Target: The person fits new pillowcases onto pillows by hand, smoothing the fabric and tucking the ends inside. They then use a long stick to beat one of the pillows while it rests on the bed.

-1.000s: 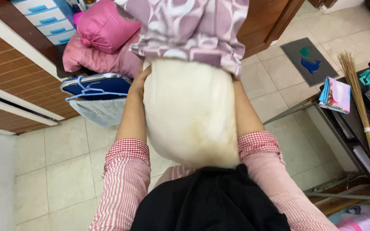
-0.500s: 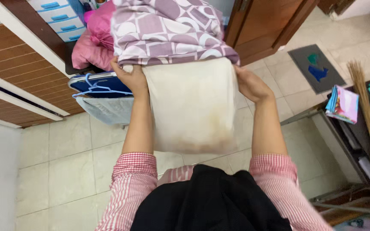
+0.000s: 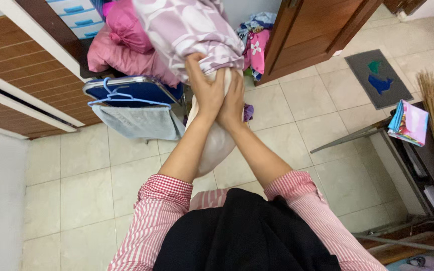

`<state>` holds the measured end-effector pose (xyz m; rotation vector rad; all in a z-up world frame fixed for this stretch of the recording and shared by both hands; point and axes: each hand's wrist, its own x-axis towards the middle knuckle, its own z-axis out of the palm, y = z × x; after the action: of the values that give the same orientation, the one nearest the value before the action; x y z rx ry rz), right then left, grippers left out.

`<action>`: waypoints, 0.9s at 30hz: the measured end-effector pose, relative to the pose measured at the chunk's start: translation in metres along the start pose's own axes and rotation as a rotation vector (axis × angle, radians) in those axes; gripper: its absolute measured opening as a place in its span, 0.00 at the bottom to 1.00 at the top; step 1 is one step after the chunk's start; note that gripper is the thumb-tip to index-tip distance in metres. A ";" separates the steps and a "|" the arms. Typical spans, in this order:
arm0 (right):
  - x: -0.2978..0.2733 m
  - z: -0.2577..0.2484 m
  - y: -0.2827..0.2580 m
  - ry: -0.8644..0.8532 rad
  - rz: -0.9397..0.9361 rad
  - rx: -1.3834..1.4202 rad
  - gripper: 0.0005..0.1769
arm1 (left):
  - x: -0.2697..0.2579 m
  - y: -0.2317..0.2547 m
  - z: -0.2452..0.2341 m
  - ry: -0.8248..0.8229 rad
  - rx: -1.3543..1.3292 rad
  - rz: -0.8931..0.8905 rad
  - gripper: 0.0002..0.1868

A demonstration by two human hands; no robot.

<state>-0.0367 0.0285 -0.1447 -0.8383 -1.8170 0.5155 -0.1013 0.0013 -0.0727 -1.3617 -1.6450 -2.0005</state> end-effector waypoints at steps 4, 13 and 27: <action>0.017 0.004 0.017 0.056 0.262 0.291 0.35 | 0.012 0.015 -0.016 -0.210 0.117 0.143 0.15; 0.024 0.016 0.067 -0.165 0.356 0.870 0.38 | -0.060 0.081 -0.046 -1.025 0.706 0.630 0.13; 0.073 0.001 0.078 -0.379 0.444 1.120 0.44 | -0.011 -0.062 -0.056 -0.479 -0.110 -0.066 0.13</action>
<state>-0.0307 0.1351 -0.1528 -0.3318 -1.2944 1.8479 -0.1651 -0.0291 -0.1189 -1.9732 -1.8010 -1.9262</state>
